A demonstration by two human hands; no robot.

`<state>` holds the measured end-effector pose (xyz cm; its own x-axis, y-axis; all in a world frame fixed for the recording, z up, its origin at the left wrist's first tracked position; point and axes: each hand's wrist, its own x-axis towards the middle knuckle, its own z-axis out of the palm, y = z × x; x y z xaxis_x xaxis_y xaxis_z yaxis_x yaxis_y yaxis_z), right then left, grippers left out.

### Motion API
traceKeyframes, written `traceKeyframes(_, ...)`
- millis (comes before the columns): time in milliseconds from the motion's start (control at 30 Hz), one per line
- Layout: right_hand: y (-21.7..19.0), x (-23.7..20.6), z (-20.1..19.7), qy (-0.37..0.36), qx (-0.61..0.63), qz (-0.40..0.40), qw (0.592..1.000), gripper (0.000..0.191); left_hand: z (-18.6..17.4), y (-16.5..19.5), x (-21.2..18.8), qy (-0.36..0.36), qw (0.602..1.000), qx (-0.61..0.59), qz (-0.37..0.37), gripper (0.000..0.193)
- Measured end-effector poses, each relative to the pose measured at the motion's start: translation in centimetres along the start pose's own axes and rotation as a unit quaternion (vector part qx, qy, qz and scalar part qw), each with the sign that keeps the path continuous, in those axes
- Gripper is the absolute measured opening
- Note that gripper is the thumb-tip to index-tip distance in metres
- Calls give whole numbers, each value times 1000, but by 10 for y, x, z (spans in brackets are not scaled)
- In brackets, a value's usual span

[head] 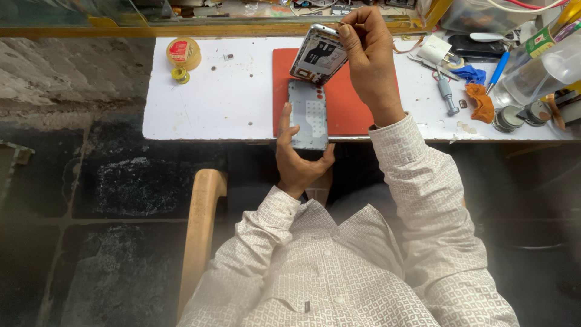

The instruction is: The person works at a repair bench on a disassembled smartphone. They separate the back cover from the phone body, press and align the midframe housing on a red mat, pick small components from the bench, and repeatedly fit and press the housing edges by hand while the exposed battery assembly rests beside them.

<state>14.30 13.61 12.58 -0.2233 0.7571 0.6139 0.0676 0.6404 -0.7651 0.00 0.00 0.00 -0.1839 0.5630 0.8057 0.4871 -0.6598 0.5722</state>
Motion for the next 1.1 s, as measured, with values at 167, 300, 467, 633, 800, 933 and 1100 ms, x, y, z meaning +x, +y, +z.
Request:
traceKeyframes(167, 7, 5, -4, -14, 56, -27, 998, 10, -8, -4, -11, -17, 1000, 10, -12, 76)
traceKeyframes(300, 19, 8, -8, -12, 76, -28, 997, 11, -10, -8, -15, -25, 1000, 2, -8, 75)
traceKeyframes(467, 38, 19, -23, 60, 166, -6, 984, 11, -23, -10, -10, -41, 999, 15, -15, 75)
traceKeyframes(633, 58, 15, -44, 101, 292, 18, 951, 11, -45, -18, 2, -78, 996, -32, -42, 74)
traceKeyframes(800, 77, 0, -58, 171, 303, 38, 937, 13, -54, -41, 9, -83, 915, -303, -255, 57)
traceKeyframes(933, 85, -18, -62, 237, 302, 45, 922, 15, -56, -58, 23, -52, 897, -327, -293, 37)
traceKeyframes(1100, 96, -49, -57, 301, 293, 60, 905, 15, -69, -58, 43, -9, 907, -278, -315, 27)
